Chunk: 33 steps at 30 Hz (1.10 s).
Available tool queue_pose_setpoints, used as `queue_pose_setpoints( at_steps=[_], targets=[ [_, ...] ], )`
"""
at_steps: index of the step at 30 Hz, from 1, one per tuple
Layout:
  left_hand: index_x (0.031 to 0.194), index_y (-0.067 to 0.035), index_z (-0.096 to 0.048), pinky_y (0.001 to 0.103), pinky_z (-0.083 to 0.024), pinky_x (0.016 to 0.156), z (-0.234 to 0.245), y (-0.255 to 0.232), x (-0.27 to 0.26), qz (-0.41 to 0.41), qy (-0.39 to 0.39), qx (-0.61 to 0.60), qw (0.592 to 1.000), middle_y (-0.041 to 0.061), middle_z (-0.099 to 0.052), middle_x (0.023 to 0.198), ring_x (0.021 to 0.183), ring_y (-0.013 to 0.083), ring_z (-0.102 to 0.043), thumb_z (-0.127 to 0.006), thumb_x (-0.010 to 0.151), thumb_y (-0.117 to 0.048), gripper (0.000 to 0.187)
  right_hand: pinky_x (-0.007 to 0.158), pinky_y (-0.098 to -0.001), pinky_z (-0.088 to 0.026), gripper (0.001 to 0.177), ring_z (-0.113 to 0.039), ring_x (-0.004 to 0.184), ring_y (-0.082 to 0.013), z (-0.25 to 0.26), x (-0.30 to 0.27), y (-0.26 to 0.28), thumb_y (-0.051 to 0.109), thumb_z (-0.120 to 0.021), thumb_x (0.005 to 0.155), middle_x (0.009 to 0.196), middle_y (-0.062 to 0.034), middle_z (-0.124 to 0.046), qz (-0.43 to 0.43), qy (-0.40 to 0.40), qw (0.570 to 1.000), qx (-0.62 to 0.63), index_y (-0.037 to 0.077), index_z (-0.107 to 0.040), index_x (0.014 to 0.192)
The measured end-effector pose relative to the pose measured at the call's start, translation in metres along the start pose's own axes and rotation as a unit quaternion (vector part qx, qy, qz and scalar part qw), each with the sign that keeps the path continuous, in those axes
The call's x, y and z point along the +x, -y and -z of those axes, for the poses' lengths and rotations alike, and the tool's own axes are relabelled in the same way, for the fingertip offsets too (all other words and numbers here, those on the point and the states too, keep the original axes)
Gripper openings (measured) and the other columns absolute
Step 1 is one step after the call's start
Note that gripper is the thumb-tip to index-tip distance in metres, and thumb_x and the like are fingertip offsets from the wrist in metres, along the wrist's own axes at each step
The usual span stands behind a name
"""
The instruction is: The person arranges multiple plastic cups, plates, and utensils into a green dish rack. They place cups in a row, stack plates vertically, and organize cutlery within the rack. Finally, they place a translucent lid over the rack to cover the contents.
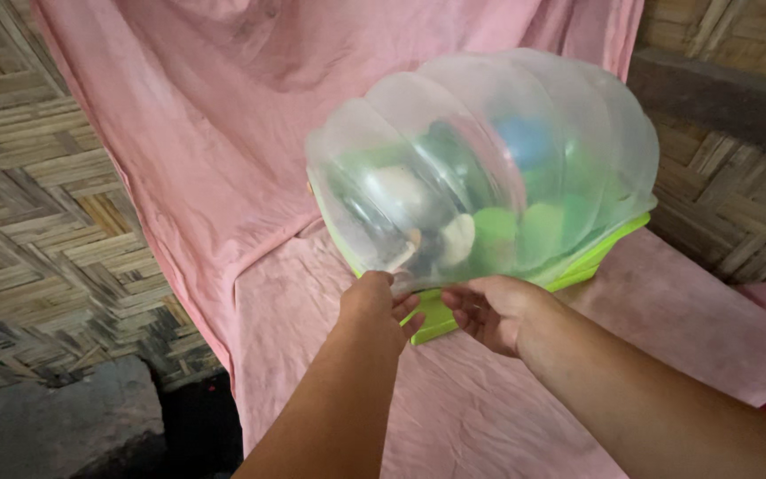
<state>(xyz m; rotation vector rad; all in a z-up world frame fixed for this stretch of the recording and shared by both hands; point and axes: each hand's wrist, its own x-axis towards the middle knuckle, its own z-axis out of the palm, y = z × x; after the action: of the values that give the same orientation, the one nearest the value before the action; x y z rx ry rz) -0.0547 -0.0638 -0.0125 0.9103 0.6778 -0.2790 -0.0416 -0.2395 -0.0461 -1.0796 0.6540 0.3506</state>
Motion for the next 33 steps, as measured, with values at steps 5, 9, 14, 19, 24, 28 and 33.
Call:
queue_pose_setpoints(
  at_steps=[5,9,14,19,24,28,33],
  targets=[
    [0.135,-0.005,-0.057,0.047,-0.052,0.088,-0.004,0.003,-0.005,-0.012,0.015,-0.004,1.000,0.018,-0.063,0.122,0.107,0.0284,-0.061,-0.050,0.097,-0.019,0.041,0.069,-0.0298,-0.055,0.015,-0.069,0.083,-0.0155,0.004,0.008,-0.003,0.012,-0.055,0.101,0.089,-0.0039,-0.071,0.000,0.005,1.000,0.006,0.005,-0.067,0.100],
    [0.140,-0.004,-0.046,0.048,-0.053,0.099,-0.006,-0.003,-0.004,0.005,0.003,-0.032,0.999,0.023,-0.055,0.131,0.116,0.0333,-0.060,-0.052,0.100,-0.018,0.044,0.068,-0.0290,-0.056,0.014,-0.066,0.079,-0.0146,0.001,0.005,-0.001,0.010,-0.057,0.101,0.087,-0.0052,-0.070,-0.001,0.017,1.000,0.003,0.003,-0.068,0.097],
    [0.142,0.000,-0.047,0.047,-0.056,0.096,-0.004,0.000,0.005,0.007,0.006,-0.040,0.999,0.026,-0.057,0.131,0.115,0.0345,-0.062,-0.050,0.100,-0.017,0.045,0.066,-0.0318,-0.056,0.019,-0.068,0.079,-0.0201,0.000,0.001,0.002,0.020,-0.056,0.101,0.091,-0.0097,-0.069,-0.009,-0.008,1.000,0.015,0.003,-0.064,0.106],
    [0.141,-0.002,-0.048,0.046,-0.058,0.090,-0.003,-0.002,0.009,0.004,-0.001,-0.021,1.000,0.025,-0.060,0.127,0.107,0.0341,-0.065,-0.049,0.100,-0.019,0.044,0.067,-0.0355,-0.056,0.029,-0.066,0.077,-0.0244,0.003,0.006,0.009,0.026,-0.061,0.099,0.095,-0.0133,-0.069,-0.037,-0.018,0.999,0.009,0.000,-0.060,0.112],
    [0.137,-0.005,-0.050,0.046,-0.056,0.085,0.001,-0.012,0.006,0.008,0.008,0.031,0.999,0.023,-0.066,0.119,0.102,0.0336,-0.068,-0.045,0.102,-0.028,0.042,0.070,-0.0383,-0.057,0.029,-0.066,0.082,-0.0265,0.006,0.010,0.010,0.024,-0.063,0.098,0.099,-0.0155,-0.063,-0.013,-0.060,0.998,0.024,0.002,-0.056,0.116],
    [0.129,-0.005,-0.060,0.043,-0.053,0.079,0.006,-0.020,0.002,0.019,0.035,0.057,0.998,0.020,-0.070,0.110,0.095,0.0310,-0.069,-0.034,0.103,-0.038,0.049,0.073,-0.0401,-0.057,0.032,-0.064,0.086,-0.0286,0.003,0.008,0.010,0.024,-0.064,0.099,0.101,-0.0167,-0.061,-0.003,-0.102,0.994,0.041,0.000,-0.053,0.118],
    [0.124,-0.001,-0.062,0.041,-0.054,0.077,0.012,-0.031,0.007,0.037,0.028,0.094,0.995,0.019,-0.071,0.104,0.089,0.0292,-0.071,-0.030,0.103,-0.032,0.049,0.081,-0.0423,-0.055,0.030,-0.064,0.091,-0.0289,0.008,0.012,0.009,0.026,-0.055,0.103,0.105,-0.0162,-0.061,0.002,-0.113,0.992,0.062,0.001,-0.055,0.120]
  ],
)
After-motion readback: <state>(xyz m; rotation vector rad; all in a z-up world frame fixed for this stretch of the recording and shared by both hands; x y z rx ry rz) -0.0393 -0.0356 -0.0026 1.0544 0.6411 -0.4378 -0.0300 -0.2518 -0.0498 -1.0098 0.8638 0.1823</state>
